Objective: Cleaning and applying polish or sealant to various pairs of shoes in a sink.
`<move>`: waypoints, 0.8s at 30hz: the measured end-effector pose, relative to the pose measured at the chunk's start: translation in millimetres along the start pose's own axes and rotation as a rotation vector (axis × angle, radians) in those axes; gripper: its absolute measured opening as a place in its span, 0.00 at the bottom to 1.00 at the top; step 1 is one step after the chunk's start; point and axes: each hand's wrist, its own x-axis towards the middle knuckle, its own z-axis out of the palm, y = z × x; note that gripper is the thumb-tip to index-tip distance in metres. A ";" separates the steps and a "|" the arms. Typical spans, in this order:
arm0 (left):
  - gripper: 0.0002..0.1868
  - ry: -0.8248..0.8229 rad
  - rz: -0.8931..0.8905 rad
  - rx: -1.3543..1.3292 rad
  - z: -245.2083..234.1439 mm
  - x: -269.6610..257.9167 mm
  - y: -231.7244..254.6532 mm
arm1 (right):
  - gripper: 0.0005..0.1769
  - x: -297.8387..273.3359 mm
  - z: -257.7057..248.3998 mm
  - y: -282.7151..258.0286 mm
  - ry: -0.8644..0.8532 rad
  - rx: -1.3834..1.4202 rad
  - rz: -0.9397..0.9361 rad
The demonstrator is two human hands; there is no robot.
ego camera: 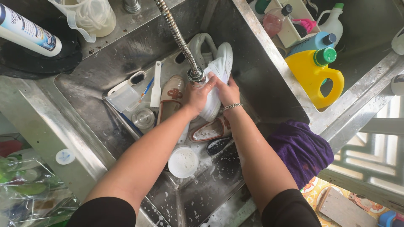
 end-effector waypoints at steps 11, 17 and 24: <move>0.24 0.014 -0.024 -0.111 -2.4 25.9 -74.5 | 0.46 -6.7 3.0 -9.9 0.134 -0.049 -0.114; 0.18 0.020 0.071 -0.031 -7.2 22.5 -43.7 | 0.43 -1.2 5.2 -0.6 0.074 0.078 -0.149; 0.23 0.020 -0.135 -0.149 -3.3 10.2 -10.0 | 0.41 -2.6 3.7 -2.1 0.087 0.010 -0.214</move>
